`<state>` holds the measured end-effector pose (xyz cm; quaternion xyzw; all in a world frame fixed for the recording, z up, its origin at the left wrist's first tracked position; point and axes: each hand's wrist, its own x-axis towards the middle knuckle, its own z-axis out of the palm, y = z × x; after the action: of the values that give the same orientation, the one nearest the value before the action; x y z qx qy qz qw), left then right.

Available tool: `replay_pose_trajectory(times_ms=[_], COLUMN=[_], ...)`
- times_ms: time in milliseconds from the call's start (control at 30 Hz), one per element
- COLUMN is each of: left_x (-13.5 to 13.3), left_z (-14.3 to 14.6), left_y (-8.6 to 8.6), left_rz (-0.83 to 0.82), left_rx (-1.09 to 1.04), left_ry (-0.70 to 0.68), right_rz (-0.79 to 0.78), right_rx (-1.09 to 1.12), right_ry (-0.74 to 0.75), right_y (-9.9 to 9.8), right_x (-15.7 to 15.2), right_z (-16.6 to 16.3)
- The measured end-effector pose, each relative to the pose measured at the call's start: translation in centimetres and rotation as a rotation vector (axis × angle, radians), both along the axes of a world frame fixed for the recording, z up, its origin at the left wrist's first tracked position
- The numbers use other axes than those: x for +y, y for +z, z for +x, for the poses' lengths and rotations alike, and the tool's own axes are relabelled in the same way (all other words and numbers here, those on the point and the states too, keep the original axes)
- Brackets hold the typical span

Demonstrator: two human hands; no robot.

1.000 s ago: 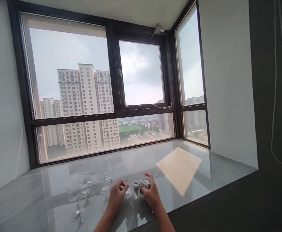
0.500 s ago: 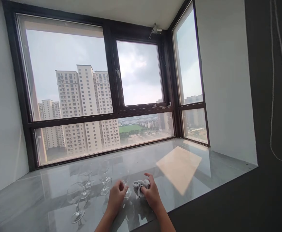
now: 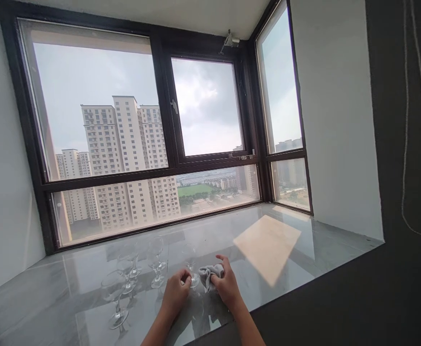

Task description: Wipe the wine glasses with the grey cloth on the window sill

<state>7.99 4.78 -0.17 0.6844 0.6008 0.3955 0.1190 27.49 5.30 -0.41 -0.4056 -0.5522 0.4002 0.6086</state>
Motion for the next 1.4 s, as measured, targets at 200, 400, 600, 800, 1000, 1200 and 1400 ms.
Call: replay_pose_trajectory(times_ms=[200, 400, 600, 800, 1000, 1200, 1400], left_x=[-0.6, -1.1, -0.7, 0.5, 0.5, 0.3, 0.0], left_z=[0.3, -0.7, -2.1, -2.5, -2.6, -2.8, -2.7], left_y=[0.5, 0.7, 1.3, 1.0, 0.8, 1.0, 1.2], left_rz=[0.032, 0.436, 0.384, 0.025, -0.047, -0.084, -0.077], left_rx=[0.049, -0.052, -0.282, -0.291, -0.247, -0.178, -0.152], left_ry=[-0.034, 0.401, 0.911, 0.810, 0.729, 0.713, 0.701], right_rz=[0.002, 0.000, 0.042, 0.203, 0.286, 0.270, 0.230], right_rx=[-0.014, -0.033, -0.256, -0.816, -1.032, -1.075, -1.015], right_ry=[-0.016, 0.012, 0.053, 0.021, 0.062, 0.139, 0.129], right_y=[0.1, 0.4, -0.2, -0.3, 0.4, 0.1, 0.4], right_x=[-0.2, -0.5, -0.5, -1.0, -0.9, -0.4, -0.3], right_z=[0.2, 0.1, -0.3, -1.6, -3.1, -3.4, -3.5])
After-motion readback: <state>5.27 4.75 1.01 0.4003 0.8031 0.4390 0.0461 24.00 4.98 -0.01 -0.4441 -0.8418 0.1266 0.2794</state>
